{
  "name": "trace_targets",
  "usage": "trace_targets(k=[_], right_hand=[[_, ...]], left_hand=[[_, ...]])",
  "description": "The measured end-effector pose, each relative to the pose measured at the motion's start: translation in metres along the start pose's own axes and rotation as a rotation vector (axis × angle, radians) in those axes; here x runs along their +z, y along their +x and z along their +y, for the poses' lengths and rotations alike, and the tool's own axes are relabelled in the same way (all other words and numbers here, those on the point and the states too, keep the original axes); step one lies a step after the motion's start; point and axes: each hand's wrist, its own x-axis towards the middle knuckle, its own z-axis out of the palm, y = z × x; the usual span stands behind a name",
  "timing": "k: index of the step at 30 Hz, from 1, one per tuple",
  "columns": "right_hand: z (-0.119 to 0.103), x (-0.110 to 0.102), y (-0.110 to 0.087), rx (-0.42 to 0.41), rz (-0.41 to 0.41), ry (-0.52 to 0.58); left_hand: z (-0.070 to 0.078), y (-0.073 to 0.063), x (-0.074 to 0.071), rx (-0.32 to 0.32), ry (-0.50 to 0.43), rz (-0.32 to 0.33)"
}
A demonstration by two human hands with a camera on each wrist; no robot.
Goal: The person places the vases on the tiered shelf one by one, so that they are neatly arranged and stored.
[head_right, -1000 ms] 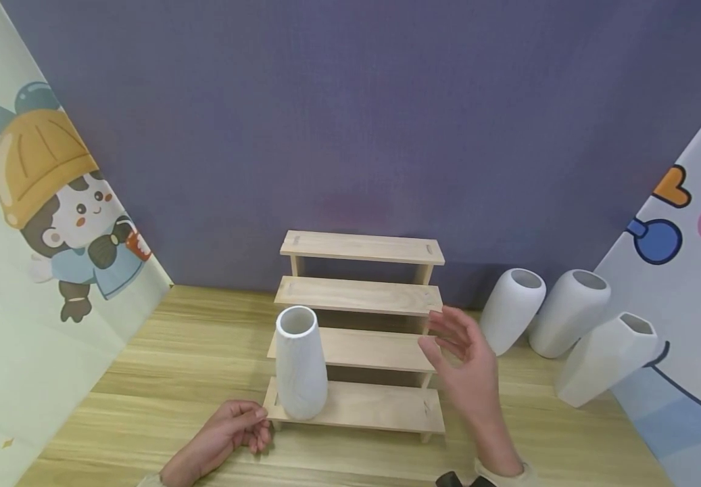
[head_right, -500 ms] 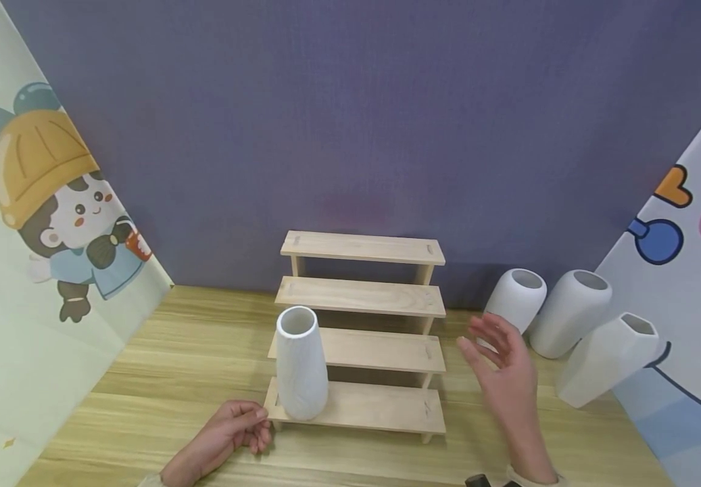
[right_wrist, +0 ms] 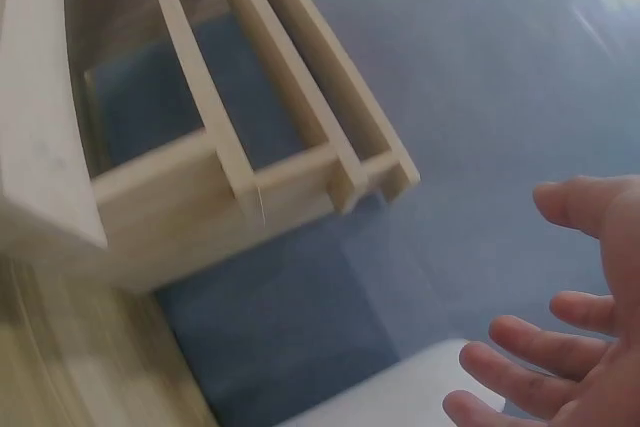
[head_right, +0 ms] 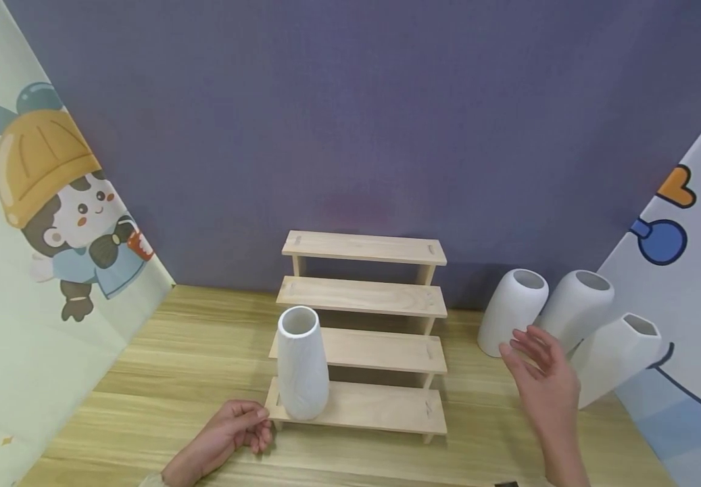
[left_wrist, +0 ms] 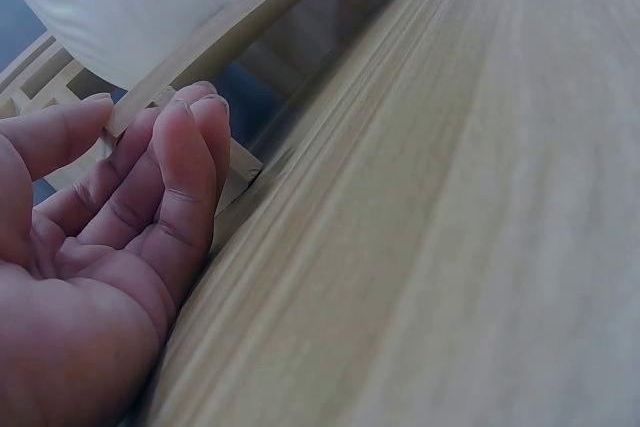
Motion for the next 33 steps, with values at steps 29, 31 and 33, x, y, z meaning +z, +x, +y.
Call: trace_targets(k=[29, 31, 33], right_hand=[[0.045, -0.067, 0.022, 0.374, 0.207, -0.379], [0.047, -0.071, 0.022, 0.387, 0.218, -0.39], [0.05, -0.075, 0.022, 0.392, 0.238, -0.357]], left_hand=[[0.0, 0.001, -0.001, -0.014, -0.009, -0.003], [0.0, 0.001, -0.001, -0.017, -0.009, 0.0], [-0.001, 0.001, -0.001, -0.017, -0.007, 0.0]])
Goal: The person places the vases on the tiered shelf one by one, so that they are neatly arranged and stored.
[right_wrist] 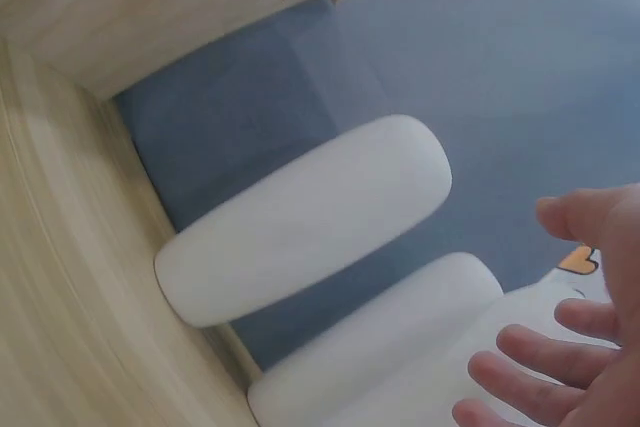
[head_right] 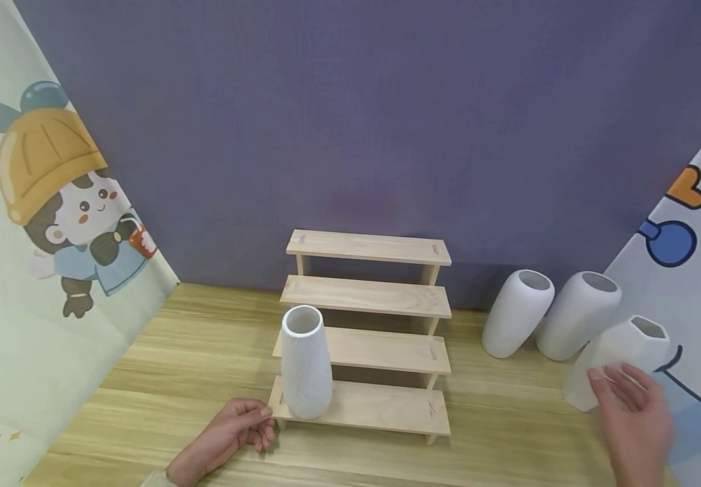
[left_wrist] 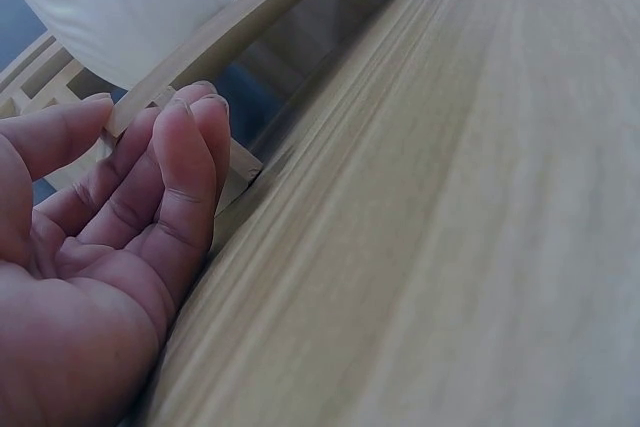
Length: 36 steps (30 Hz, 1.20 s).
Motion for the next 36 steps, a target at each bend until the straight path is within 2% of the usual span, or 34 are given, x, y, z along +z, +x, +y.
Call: trace_targets(k=[5, 8, 11, 15, 20, 25, 32, 36], right_hand=[[0.007, -0.006, 0.003, -0.026, 0.045, 0.11], [0.009, -0.008, 0.004, -0.048, 0.072, 0.13], [0.01, -0.008, 0.005, -0.046, 0.093, 0.101], [0.01, -0.007, 0.007, 0.004, 0.108, 0.014], [0.009, -0.008, 0.012, 0.047, 0.091, -0.051], [0.007, -0.01, 0.02, 0.035, 0.077, -0.045], [0.004, -0.012, 0.032, 0.013, 0.067, 0.03], [0.0, -0.012, 0.038, 0.004, 0.061, 0.004]], left_hand=[[0.0, 0.0, 0.0, -0.004, 0.001, 0.002], [0.0, -0.001, 0.0, -0.002, 0.001, 0.001], [0.0, -0.002, 0.001, -0.001, 0.003, 0.003], [0.0, -0.003, 0.002, 0.0, 0.006, 0.002], [0.001, -0.003, 0.003, 0.002, 0.002, 0.003], [0.0, -0.002, 0.002, 0.001, 0.001, 0.007], [0.001, -0.001, 0.002, -0.002, 0.002, 0.005], [0.001, -0.001, 0.001, -0.001, 0.005, 0.004]])
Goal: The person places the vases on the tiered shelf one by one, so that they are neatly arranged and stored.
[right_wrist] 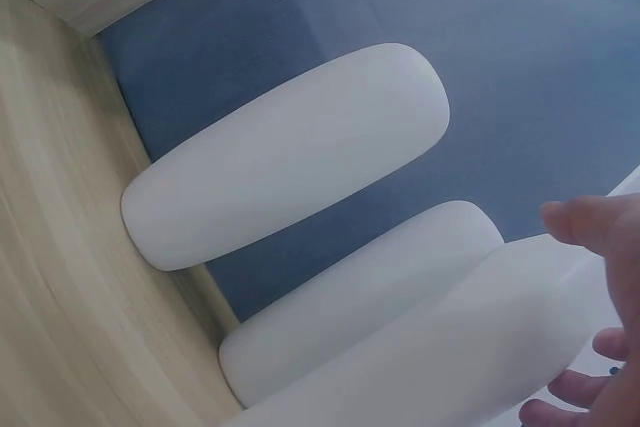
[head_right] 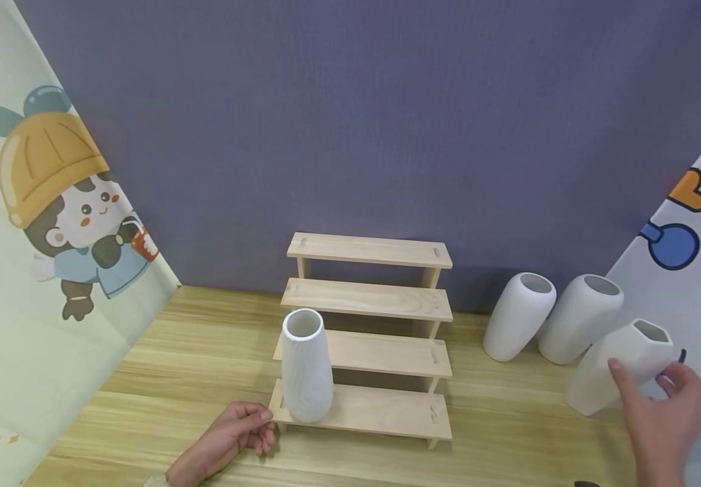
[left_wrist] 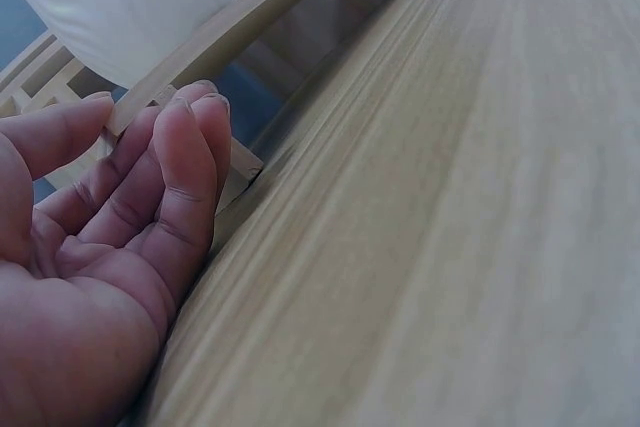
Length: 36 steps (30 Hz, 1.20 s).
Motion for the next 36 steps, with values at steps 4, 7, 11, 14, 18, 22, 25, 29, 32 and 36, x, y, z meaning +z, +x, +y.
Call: trace_targets(k=[4, 7, 11, 14, 18, 22, 25, 29, 32, 36], right_hand=[[-0.004, 0.002, 0.004, 0.01, -0.015, -0.038], [-0.005, 0.003, 0.006, 0.008, -0.023, -0.037], [-0.006, 0.004, 0.011, -0.004, -0.025, -0.006], [-0.006, 0.006, 0.013, -0.008, -0.023, 0.012], [-0.006, 0.007, 0.017, -0.004, -0.022, 0.036], [-0.005, 0.009, 0.02, -0.011, -0.028, 0.042], [-0.003, 0.011, 0.023, -0.015, -0.025, 0.042], [-0.002, 0.012, 0.028, -0.015, -0.021, 0.05], [-0.001, 0.014, 0.031, -0.012, -0.025, 0.034], [0.0, 0.016, 0.034, -0.002, -0.033, 0.005]], left_hand=[[0.0, 0.0, 0.0, 0.0, -0.004, -0.003], [0.0, 0.0, 0.0, -0.001, -0.006, -0.004], [0.001, -0.001, 0.001, -0.006, 0.0, 0.005], [0.001, -0.001, 0.002, -0.006, 0.003, 0.009], [0.001, -0.001, 0.002, 0.01, 0.007, 0.006], [0.0, -0.002, 0.002, 0.022, 0.009, 0.003], [0.001, -0.002, 0.002, 0.022, 0.013, 0.004], [0.001, -0.002, 0.003, 0.018, 0.017, 0.007], [0.002, -0.003, 0.003, 0.015, 0.018, 0.008], [0.003, -0.003, 0.004, 0.013, 0.021, 0.009]])
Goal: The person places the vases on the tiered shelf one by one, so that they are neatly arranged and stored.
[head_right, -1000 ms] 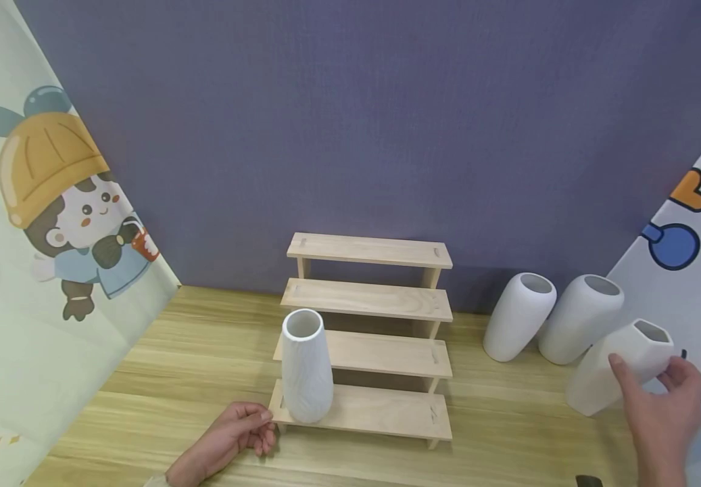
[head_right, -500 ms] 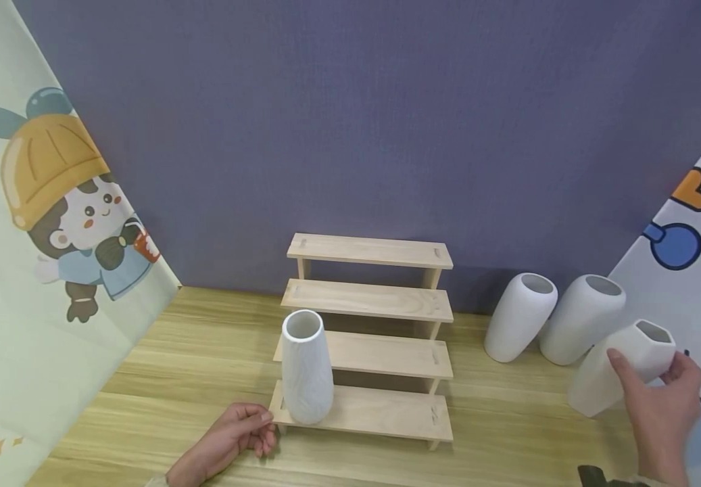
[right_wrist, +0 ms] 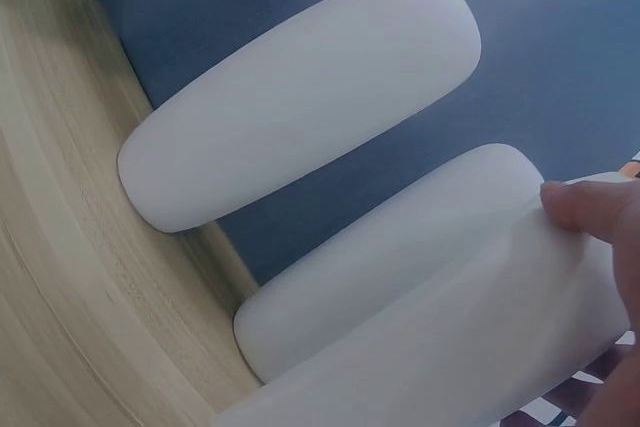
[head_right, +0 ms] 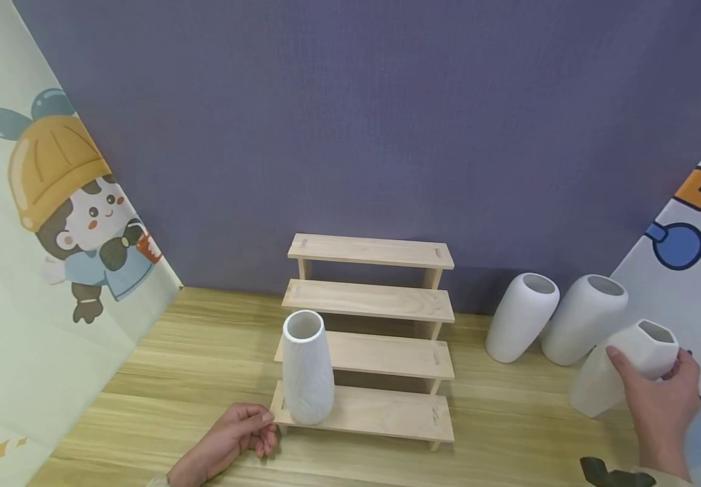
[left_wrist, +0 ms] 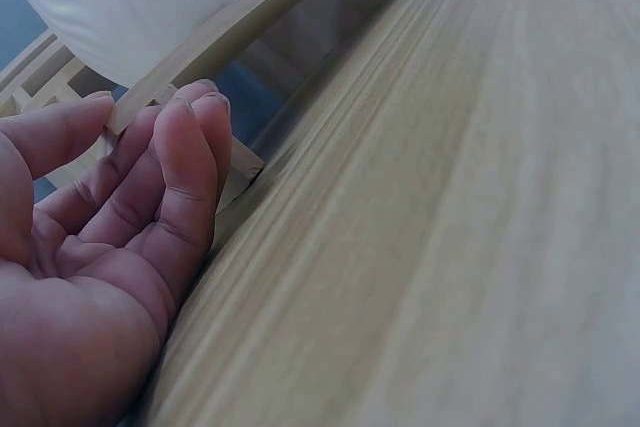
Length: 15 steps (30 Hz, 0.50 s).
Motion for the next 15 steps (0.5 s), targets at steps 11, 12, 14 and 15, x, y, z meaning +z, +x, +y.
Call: trace_targets(k=[11, 12, 14, 15], right_hand=[[0.0024, -0.0005, 0.004, -0.047, 0.025, 0.022], [0.0028, -0.0006, 0.0041, -0.051, 0.025, 0.03], [0.0032, -0.0011, 0.0044, -0.054, 0.029, 0.048], [0.0033, -0.0013, 0.0046, -0.051, 0.036, 0.054]], left_hand=[[-0.0005, 0.0005, -0.0006, 0.002, -0.001, -0.003], [-0.0007, 0.0006, -0.0008, 0.0, -0.004, -0.005], [-0.0012, 0.0008, -0.001, -0.003, -0.006, -0.005], [-0.0015, 0.001, -0.0011, -0.006, -0.008, -0.005]])
